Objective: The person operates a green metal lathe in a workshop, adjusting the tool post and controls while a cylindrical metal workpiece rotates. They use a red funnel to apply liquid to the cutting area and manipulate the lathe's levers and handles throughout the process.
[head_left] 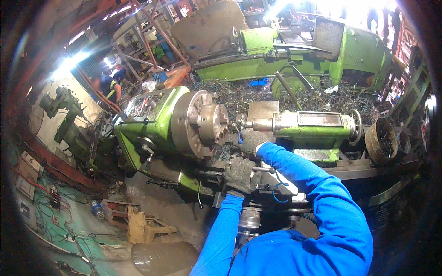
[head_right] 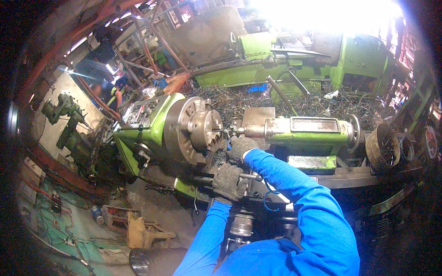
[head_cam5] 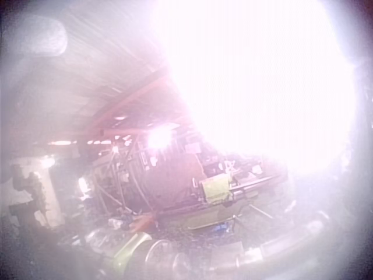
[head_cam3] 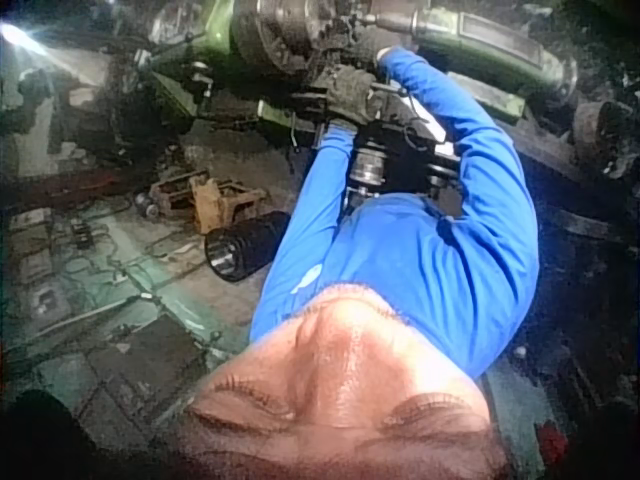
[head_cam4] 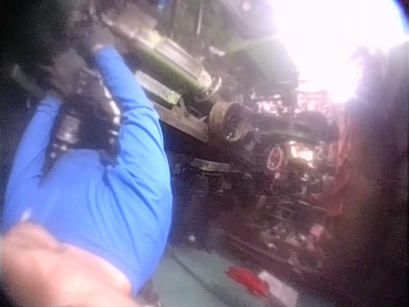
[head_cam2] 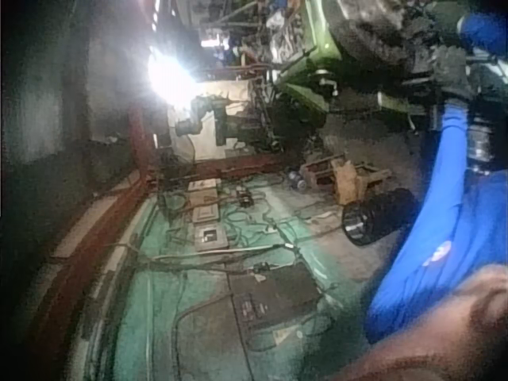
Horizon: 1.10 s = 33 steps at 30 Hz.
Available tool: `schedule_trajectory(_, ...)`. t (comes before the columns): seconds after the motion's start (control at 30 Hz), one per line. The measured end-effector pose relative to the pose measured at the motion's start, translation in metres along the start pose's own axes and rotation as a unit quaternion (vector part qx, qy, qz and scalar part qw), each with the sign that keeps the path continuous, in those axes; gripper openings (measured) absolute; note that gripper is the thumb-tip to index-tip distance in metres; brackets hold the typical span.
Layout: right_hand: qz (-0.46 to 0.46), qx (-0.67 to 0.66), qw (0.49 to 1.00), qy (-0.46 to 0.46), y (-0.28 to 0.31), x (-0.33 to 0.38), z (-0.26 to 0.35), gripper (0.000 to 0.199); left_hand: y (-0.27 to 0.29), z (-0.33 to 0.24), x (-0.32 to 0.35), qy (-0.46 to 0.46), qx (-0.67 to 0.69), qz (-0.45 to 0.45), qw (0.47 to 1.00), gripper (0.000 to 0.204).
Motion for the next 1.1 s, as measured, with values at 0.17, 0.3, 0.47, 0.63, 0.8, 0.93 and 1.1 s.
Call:
schedule_trajectory(0.17, -0.001, -0.006, 1.000, 0.000, 0.003, 0.002, 0.001, 0.055, 0.003, -0.003, -0.001, 0.005, -0.004, 0.004, 1.000, 0.041)
schedule_trajectory(0.3, -0.020, -0.006, 1.000, 0.003, 0.000, 0.001, -0.002, 0.054, 0.002, -0.002, 0.000, 0.004, -0.004, 0.016, 1.000, 0.042)
schedule_trajectory(0.47, -0.015, 0.000, 1.000, 0.006, -0.001, 0.003, 0.001, 0.054, 0.000, 0.000, 0.003, 0.014, 0.002, 0.026, 1.000, 0.042)
schedule_trajectory(0.63, -0.046, 0.003, 0.999, 0.013, -0.005, 0.003, -0.001, 0.054, 0.001, -0.001, 0.000, 0.004, -0.006, 0.016, 1.000, 0.043)
schedule_trajectory(0.8, -0.051, -0.002, 0.998, 0.025, -0.008, 0.000, -0.002, 0.054, 0.000, 0.001, 0.002, 0.011, 0.001, 0.034, 0.999, 0.043)
schedule_trajectory(0.93, -0.047, -0.012, 0.999, 0.013, -0.012, -0.004, -0.006, 0.054, -0.001, 0.000, 0.002, -0.010, -0.007, -0.005, 1.000, 0.043)
schedule_trajectory(1.1, -0.014, 0.007, 1.000, 0.001, 0.012, 0.014, 0.007, 0.056, 0.001, 0.000, 0.002, 0.001, 0.000, 0.009, 1.000, 0.042)
Point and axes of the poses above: each hand's wrist, its own x-axis away from the middle knuckle, its own y-axis out of the back of the hand, z = x × y, the point moved 3 cm from there along -x, towards the middle knuckle, and after that the axes turned 3 degrees about x, right-handed, at the moved point
